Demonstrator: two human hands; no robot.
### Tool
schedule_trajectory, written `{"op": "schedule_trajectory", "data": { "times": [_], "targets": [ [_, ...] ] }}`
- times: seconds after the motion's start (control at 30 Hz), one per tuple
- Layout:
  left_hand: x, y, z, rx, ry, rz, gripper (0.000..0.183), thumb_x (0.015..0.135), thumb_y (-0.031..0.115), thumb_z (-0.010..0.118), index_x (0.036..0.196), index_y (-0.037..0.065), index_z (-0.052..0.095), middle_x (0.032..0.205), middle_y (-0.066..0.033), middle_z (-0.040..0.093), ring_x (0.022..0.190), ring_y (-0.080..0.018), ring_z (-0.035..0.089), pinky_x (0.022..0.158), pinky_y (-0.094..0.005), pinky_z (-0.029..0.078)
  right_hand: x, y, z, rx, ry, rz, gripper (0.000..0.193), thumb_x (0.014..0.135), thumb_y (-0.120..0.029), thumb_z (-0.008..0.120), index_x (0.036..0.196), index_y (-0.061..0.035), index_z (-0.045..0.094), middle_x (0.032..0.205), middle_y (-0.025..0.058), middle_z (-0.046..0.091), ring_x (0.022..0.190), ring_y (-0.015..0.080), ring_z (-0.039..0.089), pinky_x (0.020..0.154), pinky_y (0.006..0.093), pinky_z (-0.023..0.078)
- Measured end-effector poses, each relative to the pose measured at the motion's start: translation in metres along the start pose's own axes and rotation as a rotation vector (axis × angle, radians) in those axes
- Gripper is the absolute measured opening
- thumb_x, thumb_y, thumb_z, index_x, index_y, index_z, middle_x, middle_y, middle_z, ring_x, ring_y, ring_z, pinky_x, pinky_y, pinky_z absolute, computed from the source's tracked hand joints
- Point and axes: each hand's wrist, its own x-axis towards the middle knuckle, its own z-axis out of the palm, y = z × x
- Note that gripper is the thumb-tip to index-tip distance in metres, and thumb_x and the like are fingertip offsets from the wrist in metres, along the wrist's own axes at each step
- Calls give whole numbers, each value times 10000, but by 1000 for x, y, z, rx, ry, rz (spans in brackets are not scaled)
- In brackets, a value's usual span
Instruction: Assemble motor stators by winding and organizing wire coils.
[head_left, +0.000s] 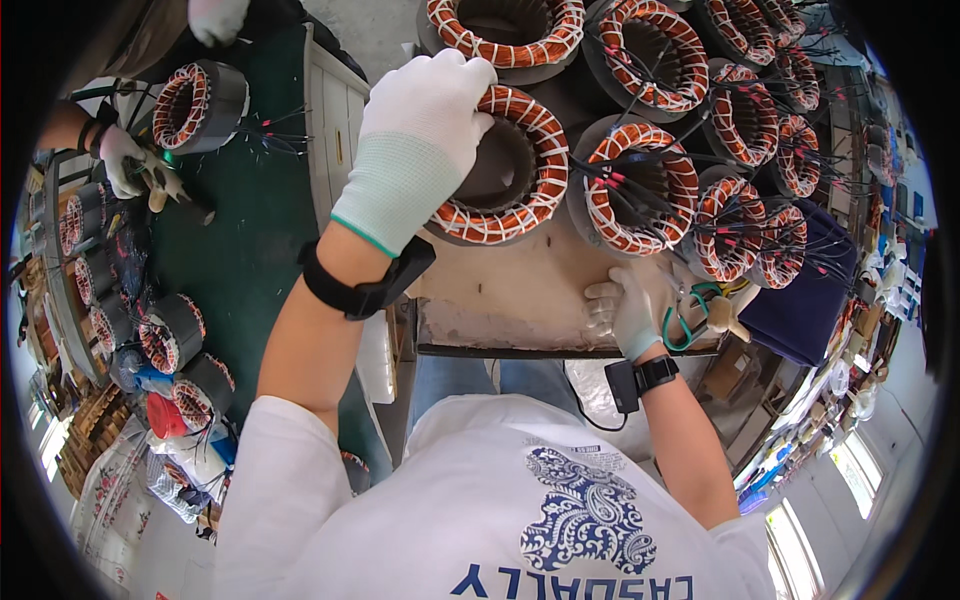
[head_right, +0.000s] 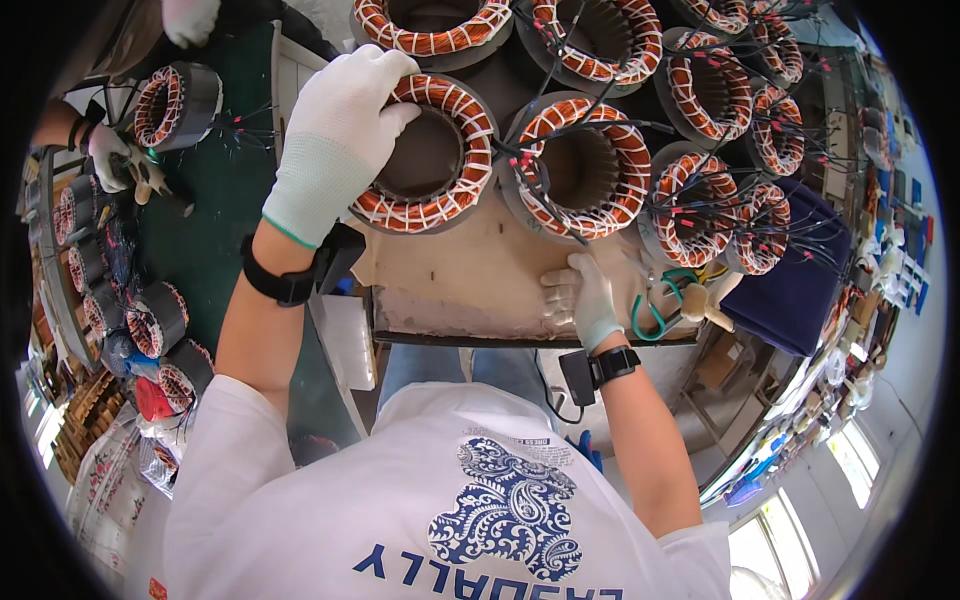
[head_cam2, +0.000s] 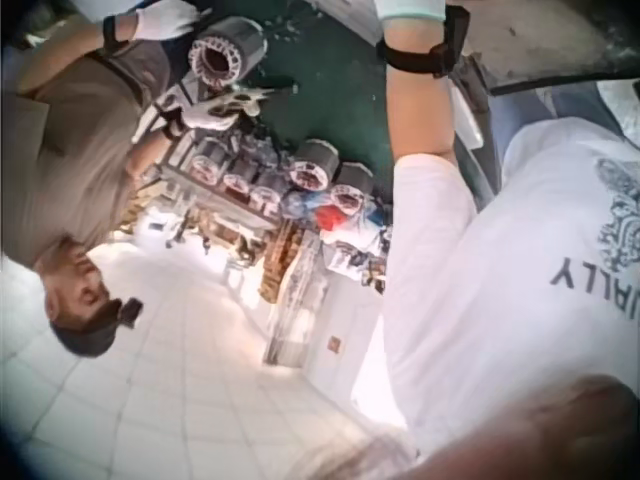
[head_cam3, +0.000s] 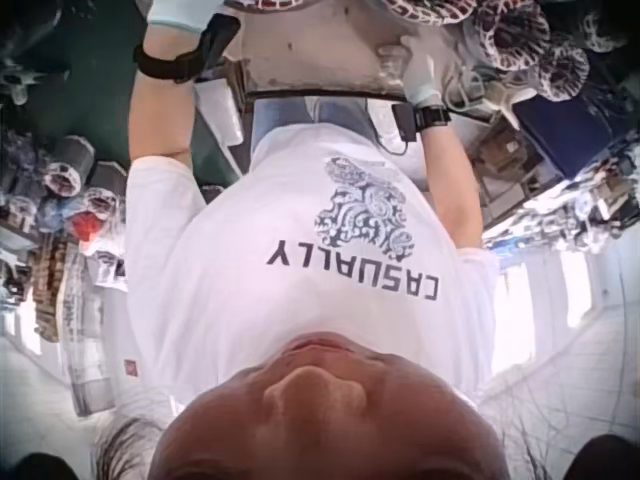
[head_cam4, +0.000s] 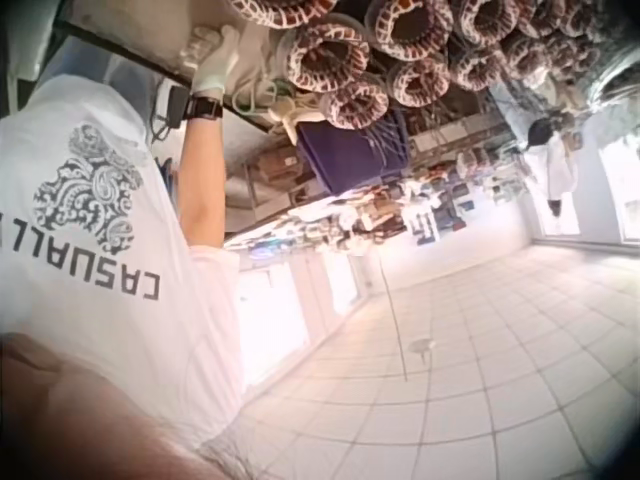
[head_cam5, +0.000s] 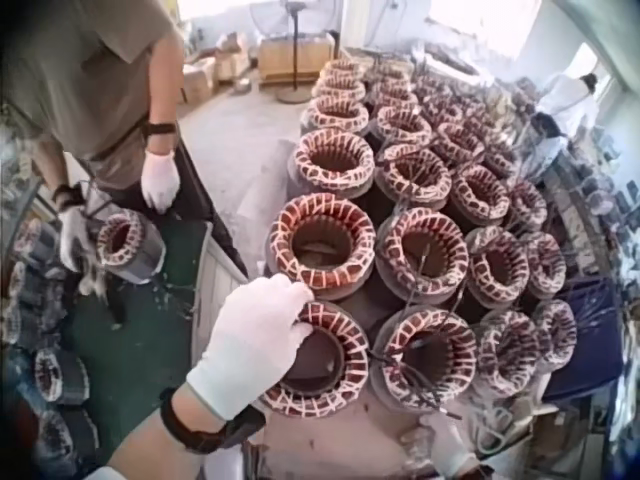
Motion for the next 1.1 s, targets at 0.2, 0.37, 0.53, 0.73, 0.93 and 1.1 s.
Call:
{"op": "schedule_trajectory", "data": {
  "times": [0.2,0.37,0.53,0.73,0.93,1.1],
  "targets": [
    [-44,37,-7,-59,137,-36,297,754,64,775,1025,72,654,873,-109,601,857,-325,593,757,-431,473,14,10,-6,2,-34,-94,589,906,-548,529,972,9,707,809,149,698,614,262,656,552,376,558],
    [-86,88,-17,43,218,-142,327,697,49,807,993,106,681,797,-82,575,757,-299,588,683,-427,468,25,10,-18,56,-190,-19,520,938,-497,524,1084,-21,676,885,126,708,660,242,680,550,344,572],
    [-127,137,-3,246,29,-154,294,726,238,811,983,167,690,730,-54,550,664,-265,581,586,-416,447,28,16,-38,42,-477,-78,560,1045,-458,434,1364,-13,552,1037,181,707,875,300,721,703,375,612],
    [-173,201,15,63,-146,-159,287,830,223,760,1083,107,689,748,-57,635,694,-262,636,637,-418,485,22,45,-66,297,-907,-324,522,1080,-346,418,1453,17,451,1298,248,597,1149,308,628,952,397,536],
    [-127,124,2,24,384,-127,265,923,139,663,1165,31,677,1016,-138,706,955,-287,663,885,-374,501,-18,34,-54,523,-1011,-213,394,1075,-235,450,1300,64,578,1218,232,662,983,306,692,770,374,571],
    [-122,114,7,-625,-67,-725,322,1016,315,619,1025,-4,661,757,-31,593,696,-86,523,651,-289,453,-35,25,-60,504,-943,-386,378,1072,-202,420,1280,69,582,1220,234,670,1016,309,691,790,372,569]
  ]
}}
